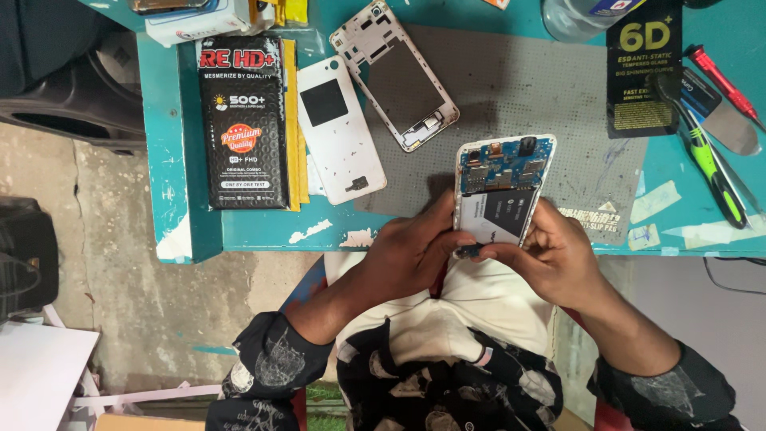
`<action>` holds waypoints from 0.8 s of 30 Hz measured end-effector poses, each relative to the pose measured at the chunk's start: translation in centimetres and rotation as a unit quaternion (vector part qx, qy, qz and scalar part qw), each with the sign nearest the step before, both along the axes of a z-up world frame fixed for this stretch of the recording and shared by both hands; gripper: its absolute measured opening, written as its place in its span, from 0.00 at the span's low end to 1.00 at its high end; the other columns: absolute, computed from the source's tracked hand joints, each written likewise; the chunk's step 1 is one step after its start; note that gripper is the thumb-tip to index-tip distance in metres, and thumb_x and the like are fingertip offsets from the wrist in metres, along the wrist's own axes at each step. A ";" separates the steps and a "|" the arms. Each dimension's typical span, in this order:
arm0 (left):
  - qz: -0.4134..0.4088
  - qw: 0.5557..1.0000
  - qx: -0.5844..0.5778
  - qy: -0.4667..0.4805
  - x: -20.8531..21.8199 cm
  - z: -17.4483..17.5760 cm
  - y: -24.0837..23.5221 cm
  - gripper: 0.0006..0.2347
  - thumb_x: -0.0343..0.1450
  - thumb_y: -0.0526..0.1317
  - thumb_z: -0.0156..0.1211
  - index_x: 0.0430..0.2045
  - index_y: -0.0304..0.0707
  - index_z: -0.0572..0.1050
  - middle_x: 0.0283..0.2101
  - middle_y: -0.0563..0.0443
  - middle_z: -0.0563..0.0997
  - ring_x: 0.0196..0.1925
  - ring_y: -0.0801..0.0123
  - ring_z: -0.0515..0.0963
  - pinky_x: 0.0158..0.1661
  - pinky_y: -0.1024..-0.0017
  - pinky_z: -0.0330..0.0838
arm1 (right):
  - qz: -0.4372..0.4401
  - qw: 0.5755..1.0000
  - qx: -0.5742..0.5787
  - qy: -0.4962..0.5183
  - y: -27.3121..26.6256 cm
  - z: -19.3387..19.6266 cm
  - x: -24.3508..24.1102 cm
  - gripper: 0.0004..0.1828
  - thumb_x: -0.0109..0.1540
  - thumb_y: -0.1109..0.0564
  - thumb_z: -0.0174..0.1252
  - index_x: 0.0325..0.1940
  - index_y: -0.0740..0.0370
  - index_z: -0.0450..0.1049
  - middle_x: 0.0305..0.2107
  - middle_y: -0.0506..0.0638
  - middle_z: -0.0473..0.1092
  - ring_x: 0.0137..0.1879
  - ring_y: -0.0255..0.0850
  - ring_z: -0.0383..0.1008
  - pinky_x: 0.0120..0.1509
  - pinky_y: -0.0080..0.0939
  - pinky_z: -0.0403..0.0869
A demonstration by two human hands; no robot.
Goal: The person holds a disassembled smartphone and manipulates its internal components, including the battery and motherboard. They repeatedly press and adjust parts within the chassis while seated at a workbench.
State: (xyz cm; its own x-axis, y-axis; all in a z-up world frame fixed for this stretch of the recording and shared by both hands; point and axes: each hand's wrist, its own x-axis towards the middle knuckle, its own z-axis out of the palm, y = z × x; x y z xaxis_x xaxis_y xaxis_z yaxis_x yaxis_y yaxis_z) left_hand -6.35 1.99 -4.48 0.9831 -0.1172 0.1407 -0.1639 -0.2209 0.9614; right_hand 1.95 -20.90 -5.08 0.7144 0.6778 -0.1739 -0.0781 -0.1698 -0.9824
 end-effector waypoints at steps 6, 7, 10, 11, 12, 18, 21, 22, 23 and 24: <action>0.006 1.000 0.006 -0.019 -0.1 -0.2 0.0 0.22 0.81 0.39 0.56 0.70 0.37 0.58 0.46 0.39 0.84 0.40 0.60 0.89 0.36 0.70 0.82 | 0.001 0.999 0.033 0.001 0.3 0.4 -0.1 0.25 0.60 0.74 0.60 0.61 0.74 0.64 0.47 0.60 0.77 0.50 0.39 0.81 0.52 0.32 0.81; 0.010 1.000 0.011 -0.024 -0.1 -0.2 -0.1 0.23 0.81 0.39 0.56 0.71 0.37 0.58 0.46 0.39 0.84 0.40 0.59 0.88 0.35 0.70 0.82 | 0.001 0.999 0.034 0.003 0.3 0.5 -0.1 0.25 0.60 0.74 0.60 0.61 0.74 0.64 0.47 0.60 0.77 0.51 0.39 0.81 0.53 0.32 0.81; 0.021 0.999 0.022 -0.038 -0.2 -0.4 -0.1 0.24 0.80 0.39 0.57 0.71 0.36 0.58 0.44 0.39 0.84 0.38 0.60 0.88 0.34 0.69 0.80 | 0.002 0.999 0.046 0.003 0.4 0.6 -0.1 0.25 0.61 0.74 0.59 0.61 0.74 0.64 0.47 0.60 0.76 0.51 0.39 0.82 0.54 0.33 0.82; 0.020 0.999 0.021 -0.031 -0.2 -0.5 -0.1 0.24 0.80 0.39 0.57 0.71 0.35 0.58 0.43 0.39 0.84 0.36 0.60 0.88 0.33 0.70 0.80 | 0.000 0.999 0.037 0.001 0.4 0.7 -0.1 0.25 0.60 0.74 0.59 0.61 0.74 0.64 0.46 0.60 0.77 0.50 0.39 0.82 0.53 0.33 0.82; 0.018 0.999 0.020 -0.025 -0.2 -0.5 -0.1 0.24 0.80 0.39 0.58 0.71 0.35 0.58 0.42 0.40 0.84 0.35 0.61 0.87 0.32 0.70 0.79 | -0.002 1.000 0.029 0.000 0.4 0.7 -0.1 0.25 0.60 0.74 0.59 0.60 0.73 0.64 0.46 0.60 0.77 0.50 0.39 0.82 0.52 0.32 0.82; 0.016 1.000 0.014 -0.016 -0.1 -0.6 -0.1 0.24 0.79 0.39 0.58 0.71 0.34 0.59 0.39 0.41 0.84 0.31 0.64 0.87 0.30 0.70 0.78 | -0.008 1.000 0.012 -0.004 0.4 0.8 -0.1 0.25 0.60 0.74 0.60 0.60 0.73 0.65 0.45 0.60 0.78 0.49 0.39 0.81 0.49 0.31 0.80; 0.023 0.999 0.009 -0.034 -0.2 -0.7 -0.2 0.24 0.80 0.39 0.58 0.71 0.34 0.59 0.40 0.40 0.84 0.34 0.63 0.87 0.31 0.69 0.78 | -0.006 1.000 0.009 -0.011 0.3 0.8 -0.1 0.24 0.60 0.74 0.60 0.59 0.74 0.65 0.44 0.60 0.78 0.48 0.39 0.82 0.48 0.30 0.81; 0.026 0.999 0.007 -0.045 -0.2 -0.7 -0.2 0.24 0.80 0.39 0.58 0.71 0.34 0.59 0.41 0.40 0.84 0.35 0.63 0.88 0.32 0.69 0.78 | -0.006 1.000 0.008 -0.014 0.3 0.7 -0.1 0.24 0.60 0.74 0.60 0.59 0.74 0.65 0.44 0.60 0.78 0.48 0.39 0.82 0.48 0.30 0.81; 0.026 0.998 0.007 -0.049 -0.2 -0.7 -0.2 0.24 0.80 0.39 0.58 0.71 0.34 0.59 0.41 0.40 0.84 0.36 0.62 0.88 0.32 0.69 0.79 | -0.006 1.000 0.011 -0.013 0.3 0.7 -0.1 0.24 0.60 0.74 0.60 0.59 0.74 0.65 0.43 0.60 0.78 0.47 0.39 0.82 0.48 0.30 0.81; 0.025 0.998 0.008 -0.053 -0.2 -0.7 -0.2 0.24 0.81 0.39 0.58 0.71 0.34 0.59 0.42 0.40 0.84 0.37 0.62 0.88 0.33 0.69 0.79 | -0.006 1.000 0.013 -0.012 0.3 0.7 -0.1 0.24 0.60 0.74 0.60 0.59 0.74 0.65 0.43 0.60 0.78 0.47 0.39 0.82 0.48 0.30 0.81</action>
